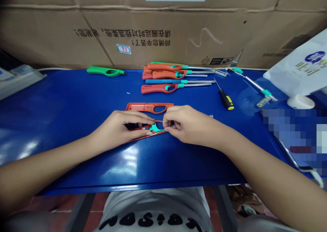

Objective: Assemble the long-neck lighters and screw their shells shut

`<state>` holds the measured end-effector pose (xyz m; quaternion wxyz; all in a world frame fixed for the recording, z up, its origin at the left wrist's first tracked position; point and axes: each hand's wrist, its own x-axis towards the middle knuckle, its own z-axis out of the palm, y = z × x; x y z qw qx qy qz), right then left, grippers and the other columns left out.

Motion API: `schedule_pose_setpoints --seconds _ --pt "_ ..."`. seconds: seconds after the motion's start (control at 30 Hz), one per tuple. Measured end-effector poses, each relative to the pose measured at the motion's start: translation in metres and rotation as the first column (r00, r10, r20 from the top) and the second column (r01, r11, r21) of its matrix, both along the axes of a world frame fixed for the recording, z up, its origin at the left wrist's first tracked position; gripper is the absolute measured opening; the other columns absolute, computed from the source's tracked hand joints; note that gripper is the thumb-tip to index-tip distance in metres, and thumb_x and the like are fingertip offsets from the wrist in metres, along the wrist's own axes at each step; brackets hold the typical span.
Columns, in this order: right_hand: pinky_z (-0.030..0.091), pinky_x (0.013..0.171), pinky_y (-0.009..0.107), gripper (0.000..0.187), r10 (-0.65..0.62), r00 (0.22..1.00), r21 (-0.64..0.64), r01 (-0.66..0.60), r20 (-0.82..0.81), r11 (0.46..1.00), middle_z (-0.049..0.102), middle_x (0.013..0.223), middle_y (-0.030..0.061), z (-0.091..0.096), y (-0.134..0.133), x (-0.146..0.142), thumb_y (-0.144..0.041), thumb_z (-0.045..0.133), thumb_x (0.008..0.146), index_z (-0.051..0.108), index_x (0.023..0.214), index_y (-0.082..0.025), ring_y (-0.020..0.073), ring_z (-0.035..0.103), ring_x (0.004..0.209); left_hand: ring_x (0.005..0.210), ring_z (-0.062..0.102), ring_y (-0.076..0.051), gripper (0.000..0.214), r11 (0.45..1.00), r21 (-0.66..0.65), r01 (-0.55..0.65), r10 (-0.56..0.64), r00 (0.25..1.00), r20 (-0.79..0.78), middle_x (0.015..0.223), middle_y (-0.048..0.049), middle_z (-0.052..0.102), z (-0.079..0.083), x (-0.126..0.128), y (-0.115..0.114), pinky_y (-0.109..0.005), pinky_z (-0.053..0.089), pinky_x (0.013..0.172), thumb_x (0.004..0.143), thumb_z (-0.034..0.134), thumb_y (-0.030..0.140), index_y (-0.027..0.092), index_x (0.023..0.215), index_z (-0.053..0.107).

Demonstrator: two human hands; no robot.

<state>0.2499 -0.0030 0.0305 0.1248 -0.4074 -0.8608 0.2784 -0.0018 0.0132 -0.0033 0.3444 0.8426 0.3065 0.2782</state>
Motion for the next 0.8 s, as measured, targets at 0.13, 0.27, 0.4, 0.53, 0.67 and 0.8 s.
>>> schedule_pose_setpoints --seconds 0.13,0.27,0.4,0.53,0.67,0.8 --pt "0.04 0.058 0.024 0.008 -0.096 0.995 -0.106 0.095 -0.001 0.99 0.064 0.075 -0.0019 -0.0015 0.0009 -0.0011 -0.017 0.063 0.084 0.071 0.083 -0.02 0.01 0.051 0.063 0.097 0.076 -0.02 0.025 1.0 0.006 0.025 -0.025 1.0 -0.002 0.108 -0.0075 0.079 -0.0007 -0.0002 0.001 -0.026 0.061 0.081 0.083 0.079 0.018 0.016 0.108 0.078" --pt "0.039 0.054 0.023 0.007 -0.164 0.986 -0.178 0.164 0.012 0.97 0.06 0.068 -0.0034 -0.0018 0.0008 -0.0022 -0.022 0.065 0.083 0.072 0.084 -0.021 0.0096 0.049 0.058 0.1 0.076 -0.022 0.025 0.998 -0.044 0.048 -0.049 0.999 -0.009 0.11 -0.0072 0.079 -0.0005 -0.0015 0.003 -0.028 0.061 0.082 0.083 0.079 0.019 0.017 0.108 0.078" --pt "0.038 0.055 0.024 0.007 -0.165 0.986 -0.164 0.162 -0.006 0.973 0.058 0.066 -0.0035 -0.0015 0.0001 -0.0045 -0.023 0.065 0.084 0.072 0.084 -0.02 0.0095 0.048 0.058 0.102 0.075 -0.022 0.029 0.993 -0.095 0.064 -0.066 0.998 -0.021 0.112 -0.0062 0.079 0.0014 -0.0028 0.005 -0.029 0.061 0.087 0.081 0.08 0.018 0.018 0.11 0.078" --pt "0.037 0.055 0.025 0.014 -0.134 0.99 -0.128 0.128 -0.037 0.983 0.059 0.068 -0.0021 -0.0015 -0.0001 -0.0061 -0.028 0.064 0.089 0.071 0.082 -0.019 0.0098 0.046 0.059 0.1 0.075 -0.022 0.028 0.992 -0.115 0.049 -0.053 0.998 -0.028 0.111 -0.0064 0.079 0.0029 -0.0024 0.0055 -0.031 0.061 0.086 0.081 0.079 0.02 0.019 0.108 0.078" --pt "0.039 0.06 0.025 0.014 -0.048 0.999 -0.05 0.047 -0.023 0.998 0.063 0.078 0.0004 -0.0017 -0.0003 -0.0055 -0.028 0.066 0.091 0.071 0.083 -0.018 0.0113 0.052 0.066 0.097 0.075 -0.022 0.025 0.993 -0.109 0.04 -0.043 0.999 -0.031 0.111 -0.0064 0.079 0.0031 -0.0018 0.0043 -0.032 0.061 0.083 0.082 0.077 0.019 0.02 0.107 0.079" --pt "0.042 0.07 0.028 0.015 0.11 0.992 0.064 -0.113 0.057 0.991 0.066 0.09 0.0038 -0.0009 -0.0023 -0.0036 -0.025 0.059 0.097 0.07 0.089 -0.018 0.0148 0.06 0.08 0.096 0.075 -0.022 0.024 0.994 -0.109 0.026 -0.03 0.999 -0.032 0.111 -0.006 0.079 0.0025 -0.0015 0.0034 -0.031 0.061 0.084 0.082 0.077 0.02 0.02 0.105 0.079"
